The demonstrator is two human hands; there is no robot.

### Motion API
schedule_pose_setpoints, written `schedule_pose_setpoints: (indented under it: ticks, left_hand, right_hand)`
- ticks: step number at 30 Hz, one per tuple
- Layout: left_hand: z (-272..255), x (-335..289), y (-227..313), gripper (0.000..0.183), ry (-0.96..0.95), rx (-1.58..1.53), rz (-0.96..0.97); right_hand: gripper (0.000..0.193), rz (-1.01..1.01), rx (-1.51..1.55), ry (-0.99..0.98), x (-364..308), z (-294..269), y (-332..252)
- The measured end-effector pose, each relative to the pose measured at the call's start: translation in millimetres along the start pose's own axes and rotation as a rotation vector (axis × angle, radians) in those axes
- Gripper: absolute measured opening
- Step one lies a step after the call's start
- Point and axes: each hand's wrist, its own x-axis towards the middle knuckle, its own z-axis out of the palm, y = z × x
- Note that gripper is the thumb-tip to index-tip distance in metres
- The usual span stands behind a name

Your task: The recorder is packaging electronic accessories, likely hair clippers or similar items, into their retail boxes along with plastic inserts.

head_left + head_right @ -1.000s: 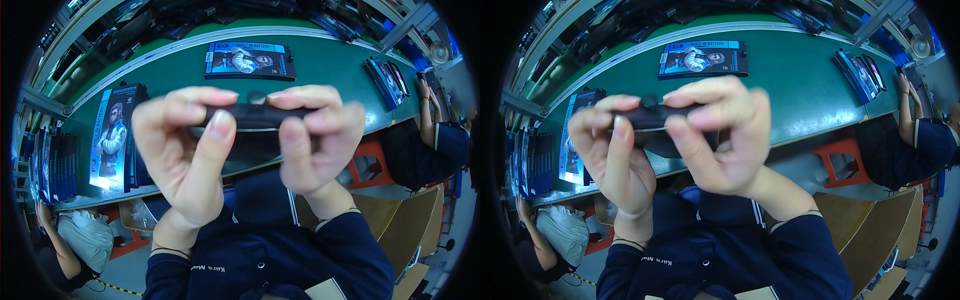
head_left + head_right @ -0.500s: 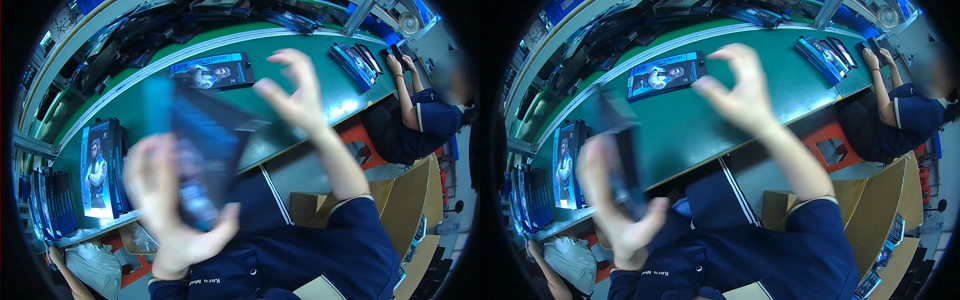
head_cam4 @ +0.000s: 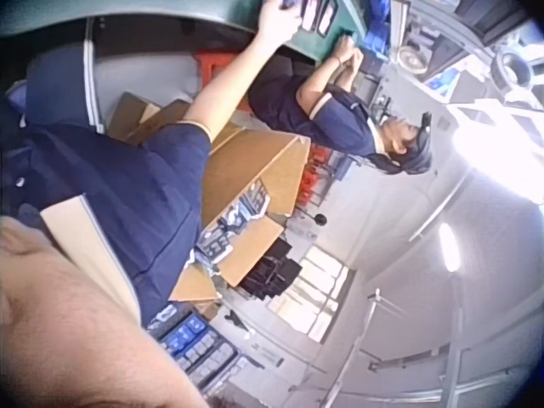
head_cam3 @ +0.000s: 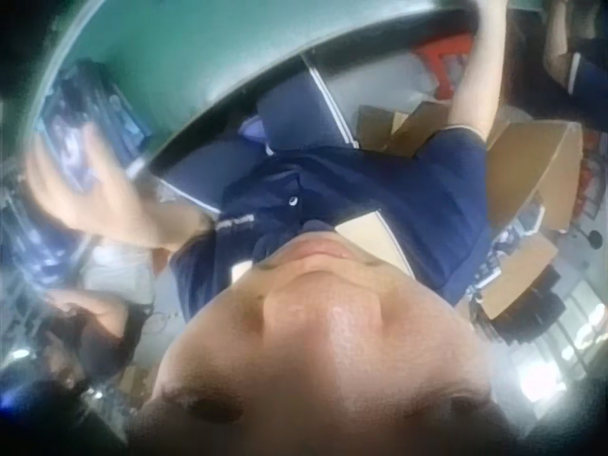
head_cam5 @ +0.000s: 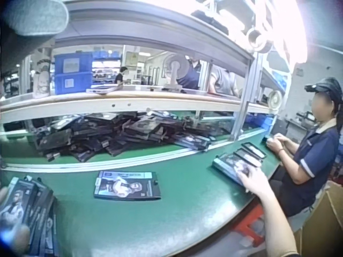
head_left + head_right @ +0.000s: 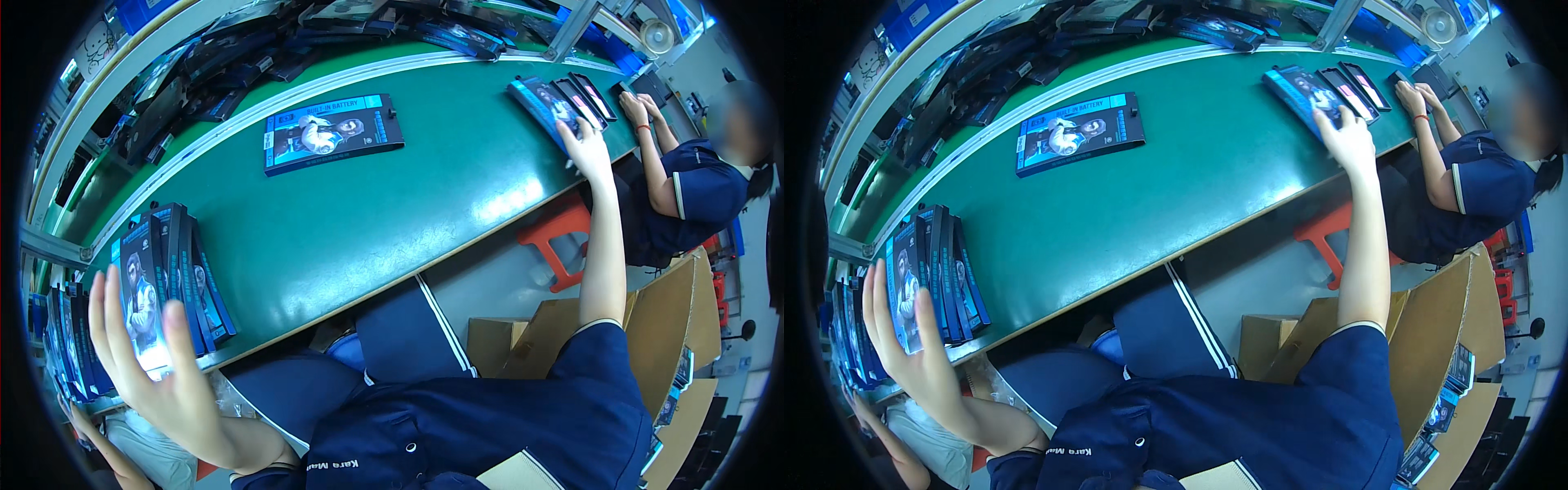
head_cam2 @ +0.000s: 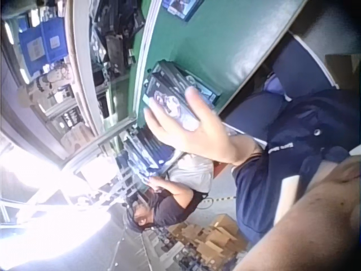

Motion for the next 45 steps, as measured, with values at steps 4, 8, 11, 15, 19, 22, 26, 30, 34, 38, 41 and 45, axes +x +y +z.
schedule_pose_setpoints:
  ticks: [4, 8, 11, 15, 19, 22, 26, 30, 34, 38, 41, 45]
  left_hand:
    - [5, -2, 29, 0.047, -0.119, -0.323, 0.277]
    - [24, -14, 34, 0.043, -0.159, -0.389, 0.325]
    - [50, -25, 58, 0.05, -0.39, -0.558, 0.42]
    - [100, -46, 98, 0.072, -0.607, -0.438, 0.453]
    - [125, -70, 129, 0.079, -0.674, -0.53, 0.429]
    - [133, -84, 141, 0.077, -0.566, -0.762, 0.37]
    - [101, -67, 119, 0.078, -0.651, -1.301, 0.164]
    - [11, -22, 55, 0.078, -0.361, -0.865, 0.325]
    - [-28, 8, 23, 0.075, 0.07, -1.291, -0.249]
    - [-40, 21, -76, 0.059, -0.625, -0.327, -0.014]
    - [-32, 27, -86, 0.06, -0.677, -0.689, -0.154]
    - [-30, 24, -108, 0.06, -0.541, -0.555, -0.17]
  right_hand:
    - [0.078, -0.061, 0.103, -0.025, -6, -33, -16]
    - [0.069, -0.233, 0.18, -0.045, -7, 17, 14]
    - [0.056, -0.279, 0.273, -0.015, -77, 1, -43]
    - [0.039, -0.504, 0.387, 0.01, -153, -9, -89]
    - [0.035, -0.223, 0.897, -0.212, -221, -13, -102]
    - [0.053, -0.06, 1.389, -0.31, -259, -11, -105]
    - [0.063, -0.016, 1.702, -0.446, -280, -28, -136]
    - [0.084, -0.432, 1.807, -0.612, -284, -49, -171]
    - [0.078, -0.595, 1.697, -0.934, -263, -31, -230]
    - [0.072, -0.519, 1.327, -1.57, -286, 11, -285]
    - [0.086, -0.645, 1.204, -1.417, -301, 20, -327]
    - [0.092, -0.802, 1.042, -1.198, -323, 34, -377]
